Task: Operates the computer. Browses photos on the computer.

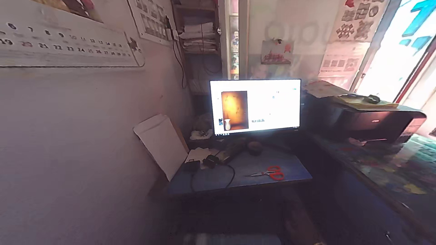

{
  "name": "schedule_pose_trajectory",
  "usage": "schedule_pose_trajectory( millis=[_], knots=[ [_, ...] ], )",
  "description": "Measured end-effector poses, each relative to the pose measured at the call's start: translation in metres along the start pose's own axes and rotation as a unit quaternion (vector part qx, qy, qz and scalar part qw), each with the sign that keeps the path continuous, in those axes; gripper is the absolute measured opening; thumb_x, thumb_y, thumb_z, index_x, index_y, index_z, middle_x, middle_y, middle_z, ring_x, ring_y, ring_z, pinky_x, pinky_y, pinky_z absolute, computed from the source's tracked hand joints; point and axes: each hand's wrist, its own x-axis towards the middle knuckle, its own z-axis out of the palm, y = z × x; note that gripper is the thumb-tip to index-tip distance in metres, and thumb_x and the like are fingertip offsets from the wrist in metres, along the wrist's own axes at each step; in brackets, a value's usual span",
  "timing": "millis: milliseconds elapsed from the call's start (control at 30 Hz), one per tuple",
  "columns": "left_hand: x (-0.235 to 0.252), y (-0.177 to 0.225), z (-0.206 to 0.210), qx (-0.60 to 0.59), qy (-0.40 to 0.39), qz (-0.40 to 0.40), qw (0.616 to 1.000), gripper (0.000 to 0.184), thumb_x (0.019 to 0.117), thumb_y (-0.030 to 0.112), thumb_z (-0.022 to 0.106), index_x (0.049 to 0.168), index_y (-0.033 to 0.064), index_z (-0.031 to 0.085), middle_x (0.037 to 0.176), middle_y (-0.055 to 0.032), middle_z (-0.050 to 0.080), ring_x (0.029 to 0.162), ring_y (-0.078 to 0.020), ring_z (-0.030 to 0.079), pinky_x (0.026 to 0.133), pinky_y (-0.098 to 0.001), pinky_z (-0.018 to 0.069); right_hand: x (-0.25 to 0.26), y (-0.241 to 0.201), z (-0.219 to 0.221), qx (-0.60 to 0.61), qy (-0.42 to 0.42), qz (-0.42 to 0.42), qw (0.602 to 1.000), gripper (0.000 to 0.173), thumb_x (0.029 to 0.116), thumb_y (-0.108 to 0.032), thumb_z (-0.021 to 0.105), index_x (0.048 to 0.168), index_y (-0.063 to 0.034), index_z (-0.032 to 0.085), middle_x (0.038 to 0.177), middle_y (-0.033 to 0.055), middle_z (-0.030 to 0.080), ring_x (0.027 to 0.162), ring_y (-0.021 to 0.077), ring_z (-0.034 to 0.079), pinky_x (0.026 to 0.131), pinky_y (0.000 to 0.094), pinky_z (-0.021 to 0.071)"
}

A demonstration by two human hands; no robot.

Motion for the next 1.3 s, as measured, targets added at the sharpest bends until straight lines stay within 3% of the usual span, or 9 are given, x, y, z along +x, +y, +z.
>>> schedule_pose_trajectory(
  millis=[200, 367, 667, 900, 1133, 1300],
  knots=[
    [-0.003, 0.013, -0.015, 0.014, -0.002, 0.035, 0.999, 0.064, 0.1016, 0.047, 0.048, 0.149, 0.003, 0.05, 0.159, -0.0282, 0.037, 0.15, -0.0433, 0.033, 0.122, -0.057, 0.0283, -0.003, 0.004, 0.002, 0.022, 0.015, -0.029, 0.999, 0.052, 0.0899, -0.027, 0.067, 0.138, -0.0066, 0.065, 0.149, 0.0191, 0.055, 0.14, 0.0389, 0.049, 0.117, 0.0538, 0.0388],
    [-0.003, 0.001, 0.001, 0.007, 0.031, 0.044, 0.999, 0.062, 0.1019, 0.048, 0.046, 0.15, 0.0092, 0.05, 0.161, -0.0252, 0.036, 0.151, -0.0405, 0.033, 0.123, -0.0555, 0.0284, -0.004, 0.01, 0.01, 0.001, 0.034, -0.044, 0.998, 0.049, 0.0904, -0.031, 0.066, 0.134, -0.0091, 0.068, 0.147, 0.0162, 0.057, 0.138, 0.0359, 0.052, 0.115, 0.0529, 0.0413],
    [0.003, -0.011, 0.012, 0.039, 0.053, 0.062, 0.996, 0.064, 0.1015, 0.054, 0.042, 0.147, 0.0104, 0.053, 0.157, -0.0261, 0.041, 0.149, -0.0413, 0.037, 0.122, -0.055, 0.0303, -0.004, 0.018, 0.017, 0.009, 0.08, -0.071, 0.994, 0.044, 0.0864, -0.032, 0.065, 0.125, -0.0125, 0.073, 0.141, 0.0121, 0.063, 0.133, 0.034, 0.057, 0.109, 0.0546, 0.0466],
    [0.003, -0.005, 0.007, 0.044, 0.051, 0.051, 0.996, 0.063, 0.1002, 0.054, 0.046, 0.147, 0.0126, 0.054, 0.159, -0.0228, 0.041, 0.15, -0.0389, 0.036, 0.122, -0.0529, 0.0303, -0.004, 0.021, 0.018, -0.004, 0.072, -0.063, 0.995, 0.044, 0.0854, -0.034, 0.066, 0.123, -0.0121, 0.074, 0.141, 0.0123, 0.063, 0.132, 0.0345, 0.058, 0.108, 0.0561, 0.0468],
    [0.003, 0.0, 0.0, 0.035, 0.007, 0.036, 0.999, 0.063, 0.1021, 0.052, 0.044, 0.149, 0.01, 0.052, 0.161, -0.025, 0.036, 0.152, -0.0403, 0.031, 0.124, -0.0537, 0.0266, -0.003, 0.021, 0.02, -0.015, 0.085, -0.068, 0.994, 0.045, 0.0845, -0.035, 0.064, 0.12, -0.0105, 0.075, 0.138, 0.0141, 0.064, 0.129, 0.0364, 0.06, 0.105, 0.0558, 0.0488],
    [0.001, 0.002, -0.003, 0.026, 0.005, 0.037, 0.999, 0.064, 0.103, 0.05, 0.044, 0.15, 0.0078, 0.049, 0.161, -0.0276, 0.034, 0.152, -0.0422, 0.031, 0.123, -0.0538, 0.0271, -0.001, 0.012, 0.01, -0.011, 0.015, -0.004, 1.0, 0.05, 0.0918, -0.032, 0.066, 0.135, -0.0058, 0.065, 0.149, 0.0191, 0.055, 0.14, 0.0385, 0.049, 0.117, 0.053, 0.0382]
  ],
)
